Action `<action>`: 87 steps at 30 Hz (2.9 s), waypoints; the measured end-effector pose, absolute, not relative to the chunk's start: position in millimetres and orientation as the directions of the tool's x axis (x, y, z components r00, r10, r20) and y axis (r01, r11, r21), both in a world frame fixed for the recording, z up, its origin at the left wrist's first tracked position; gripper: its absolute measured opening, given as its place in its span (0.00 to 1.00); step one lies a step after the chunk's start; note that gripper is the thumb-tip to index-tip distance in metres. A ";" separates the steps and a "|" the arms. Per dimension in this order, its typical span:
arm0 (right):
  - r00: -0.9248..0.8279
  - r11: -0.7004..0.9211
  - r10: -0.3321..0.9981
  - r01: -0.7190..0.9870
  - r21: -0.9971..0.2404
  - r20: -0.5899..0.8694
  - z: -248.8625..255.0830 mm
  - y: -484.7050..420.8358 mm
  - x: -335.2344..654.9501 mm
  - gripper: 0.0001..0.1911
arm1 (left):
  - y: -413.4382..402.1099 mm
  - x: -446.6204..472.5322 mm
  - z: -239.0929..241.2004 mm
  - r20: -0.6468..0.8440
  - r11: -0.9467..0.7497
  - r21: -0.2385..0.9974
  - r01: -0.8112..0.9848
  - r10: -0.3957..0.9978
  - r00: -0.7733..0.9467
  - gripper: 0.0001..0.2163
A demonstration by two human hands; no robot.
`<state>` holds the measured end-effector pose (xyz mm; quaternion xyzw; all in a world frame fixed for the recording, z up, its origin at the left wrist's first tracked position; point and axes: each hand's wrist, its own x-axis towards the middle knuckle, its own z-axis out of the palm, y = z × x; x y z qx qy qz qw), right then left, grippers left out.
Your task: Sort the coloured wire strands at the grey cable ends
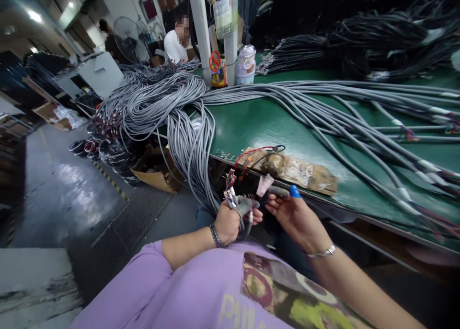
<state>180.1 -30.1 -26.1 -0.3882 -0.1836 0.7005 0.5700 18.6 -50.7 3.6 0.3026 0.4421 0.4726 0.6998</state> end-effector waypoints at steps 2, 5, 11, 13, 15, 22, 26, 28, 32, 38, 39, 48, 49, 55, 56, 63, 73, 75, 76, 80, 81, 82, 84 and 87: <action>0.026 -0.238 0.952 -0.569 -0.787 -0.306 -25.6 -33.9 191.7 0.17 | -49.2 18.2 1.2 -0.302 0.335 0.840 -0.427 0.942 0.144 0.22; 0.123 -0.166 0.965 -0.405 -0.899 -0.233 -20.8 -42.6 209.5 0.15 | -48.6 16.4 -3.3 -0.292 0.325 0.843 -0.429 0.946 0.143 0.20; 0.070 -0.104 0.992 -0.038 -0.994 -0.107 -6.2 -64.5 214.9 0.18 | -54.6 13.1 -6.9 -0.299 0.381 0.839 -0.389 0.919 0.256 0.18; -0.042 -0.059 0.997 0.073 -0.996 -0.062 -0.3 -68.4 205.3 0.19 | -57.6 14.6 -6.0 -0.302 0.406 0.831 -0.379 0.903 0.305 0.20; -0.156 0.003 0.987 0.142 -0.990 -0.019 7.4 -70.4 193.9 0.18 | -60.3 16.7 -5.3 -0.301 0.424 0.824 -0.375 0.889 0.344 0.24; -0.521 0.306 0.852 0.426 -0.852 0.046 26.0 -87.2 181.0 0.09 | -58.4 7.7 -1.7 -0.278 0.387 0.791 -0.474 0.917 0.285 0.23; -0.674 0.463 0.721 0.639 -0.614 -0.158 7.0 -96.4 190.1 0.09 | -52.8 -5.3 6.5 -0.235 0.326 0.750 -0.575 0.945 0.228 0.22; -0.661 0.489 0.687 0.727 -0.482 -0.300 -7.9 -93.3 193.0 0.11 | -52.1 -8.3 11.6 -0.227 0.316 0.735 -0.599 0.948 0.222 0.22; -0.553 0.474 0.681 0.833 -0.286 -0.480 -33.9 -75.0 195.8 0.12 | -53.5 -8.7 19.9 -0.221 0.316 0.718 -0.620 0.948 0.227 0.21; -0.531 0.444 0.732 0.847 -0.291 -0.428 -43.0 -57.1 192.8 0.10 | -53.6 -11.8 19.6 -0.201 0.303 0.698 -0.649 0.953 0.228 0.23; -0.536 0.432 0.753 0.840 -0.329 -0.381 -40.6 -56.9 190.3 0.10 | -54.0 -12.0 18.6 -0.206 0.306 0.702 -0.644 0.952 0.227 0.23; -0.585 0.119 0.811 0.199 -0.973 -0.021 -22.1 -67.4 149.6 0.15 | -63.5 -4.1 9.2 -0.108 0.308 0.717 -0.625 0.935 0.337 0.25; -0.589 0.091 0.808 0.164 -0.982 -0.023 -23.5 -68.3 146.9 0.15 | -63.7 -4.9 7.6 -0.102 0.316 0.720 -0.618 0.929 0.356 0.24; -0.519 0.091 0.854 0.237 -0.967 -0.047 -35.3 -70.4 147.7 0.18 | -63.8 -13.3 -0.2 -0.165 0.387 0.720 -0.576 0.902 0.399 0.23; -0.500 0.096 0.865 0.245 -0.965 -0.041 -37.2 -70.2 150.3 0.19 | -63.9 -15.4 0.2 -0.179 0.391 0.719 -0.575 0.903 0.390 0.23; -0.313 -0.025 0.945 0.214 -0.976 -0.093 -51.1 -66.3 172.6 0.24 | -60.4 -46.6 11.4 -0.263 0.354 0.747 -0.563 0.935 0.239 0.18; -0.610 0.182 0.791 0.305 -0.935 -0.045 -48.2 -75.6 153.1 0.24 | -44.7 -39.5 11.4 -0.121 0.190 0.854 -0.484 0.978 0.170 0.17; -0.632 0.187 0.774 0.300 -0.935 -0.048 -48.0 -76.6 154.0 0.25 | -43.8 -37.8 12.1 -0.133 0.264 0.858 -0.441 0.943 0.306 0.18; -0.644 0.189 0.763 0.294 -0.937 -0.049 -48.1 -77.2 154.7 0.25 | -42.9 -37.3 12.4 -0.137 0.300 0.854 -0.426 0.918 0.371 0.20; -0.681 0.176 0.731 0.243 -0.954 -0.038 -48.6 -79.8 155.5 0.24 | -38.5 -32.6 13.0 -0.133 0.385 0.823 -0.418 0.846 0.517 0.22; -0.685 0.167 0.727 0.234 -0.958 -0.041 -48.5 -80.6 155.7 0.23 | -38.1 -30.2 12.9 -0.141 0.400 0.818 -0.412 0.836 0.531 0.21; -0.688 0.157 0.724 0.231 -0.960 -0.047 -48.2 -81.4 156.2 0.23 | -38.2 -27.3 12.7 -0.156 0.413 0.817 -0.404 0.831 0.534 0.21; -0.665 0.123 0.744 0.233 -0.965 -0.066 -45.8 -82.7 158.5 0.21 | -40.1 -21.2 11.3 -0.207 0.422 0.825 -0.376 0.845 0.493 0.20; -0.483 -0.001 0.872 0.169 -0.986 -0.084 -36.3 -83.7 164.7 0.19 | -45.7 -13.7 6.8 -0.276 0.394 0.873 -0.288 0.885 0.375 0.19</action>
